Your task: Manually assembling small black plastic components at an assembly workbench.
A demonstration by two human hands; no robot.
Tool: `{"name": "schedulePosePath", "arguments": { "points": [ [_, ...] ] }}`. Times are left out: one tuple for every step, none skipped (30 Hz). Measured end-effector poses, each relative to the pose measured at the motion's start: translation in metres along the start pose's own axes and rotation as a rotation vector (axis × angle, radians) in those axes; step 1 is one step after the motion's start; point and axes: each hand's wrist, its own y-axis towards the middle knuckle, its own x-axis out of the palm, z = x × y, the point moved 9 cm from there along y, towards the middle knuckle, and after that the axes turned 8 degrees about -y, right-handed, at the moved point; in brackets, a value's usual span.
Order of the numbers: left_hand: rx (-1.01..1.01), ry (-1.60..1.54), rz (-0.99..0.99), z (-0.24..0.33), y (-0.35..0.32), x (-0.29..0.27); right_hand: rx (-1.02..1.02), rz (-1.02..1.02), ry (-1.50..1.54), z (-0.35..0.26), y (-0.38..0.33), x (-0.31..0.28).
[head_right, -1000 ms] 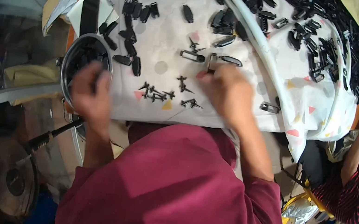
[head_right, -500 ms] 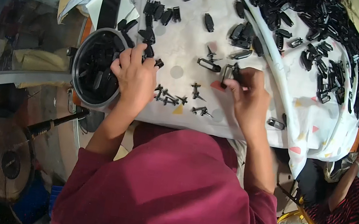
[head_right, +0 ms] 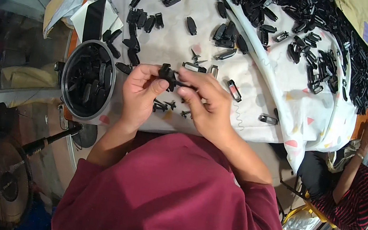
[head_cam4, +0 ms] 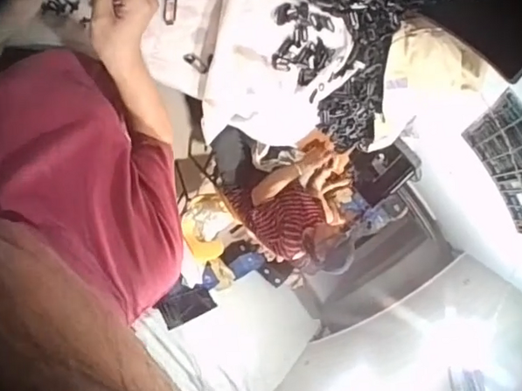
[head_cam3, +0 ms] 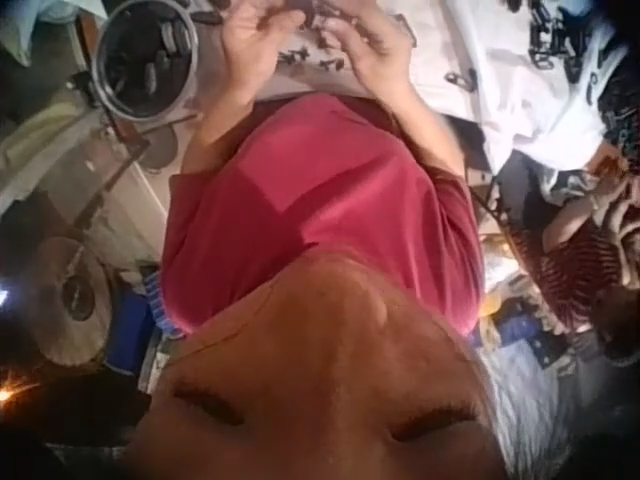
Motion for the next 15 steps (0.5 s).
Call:
{"name": "schedulePosePath", "arguments": {
  "points": [
    [0.004, -0.003, 0.002, 0.002, 0.001, 0.000, 0.076, 0.086, 0.022, 0.004, -0.002, -0.008],
    [0.019, 0.143, -0.027, 0.006, -0.001, 0.004, 0.156, 0.172, 0.043, 0.009, -0.006, -0.017],
    [0.032, 0.289, -0.056, 0.009, -0.003, 0.008, 0.160, 0.169, 0.040, 0.009, -0.003, -0.021],
    [-0.001, 0.327, -0.039, 0.006, -0.004, 0.005, -0.011, 0.107, -0.080, -0.005, 0.005, -0.020],
    [0.000, 0.323, -0.039, 0.007, -0.003, 0.003, -0.185, 0.047, -0.200, -0.019, 0.008, -0.016],
    [0.006, 0.379, -0.068, 0.006, -0.002, 0.002, -0.103, 0.016, -0.183, -0.013, 0.006, -0.015],
    [0.011, 0.435, -0.096, 0.006, -0.002, 0.004, -0.103, 0.015, -0.185, -0.014, 0.005, -0.018],
    [0.012, 0.434, -0.094, 0.007, -0.003, 0.004, -0.148, 0.005, -0.260, -0.019, 0.005, -0.019],
    [-0.012, 0.367, -0.050, 0.008, -0.004, 0.002, -0.192, -0.005, -0.335, -0.024, 0.004, -0.020],
    [-0.036, 0.301, -0.006, 0.009, -0.004, 0.001, -0.192, -0.008, -0.333, -0.026, 0.003, -0.020],
    [-0.039, 0.301, -0.006, 0.012, -0.002, 0.001, -0.208, -0.057, -0.396, -0.028, 0.001, -0.015],
    [0.041, 0.440, -0.049, 0.023, 0.001, 0.005, -0.224, -0.106, -0.458, -0.030, -0.002, -0.011],
    [0.121, 0.579, -0.094, 0.031, 0.002, 0.011, -0.220, -0.105, -0.457, -0.029, -0.003, -0.011],
    [0.134, 0.520, -0.080, 0.032, 0.003, 0.014, -0.193, -0.001, -0.372, -0.028, -0.002, -0.023],
    [0.136, 0.519, -0.078, 0.031, 0.003, 0.015, -0.166, 0.102, -0.286, -0.026, -0.002, -0.034]
  ]
}}
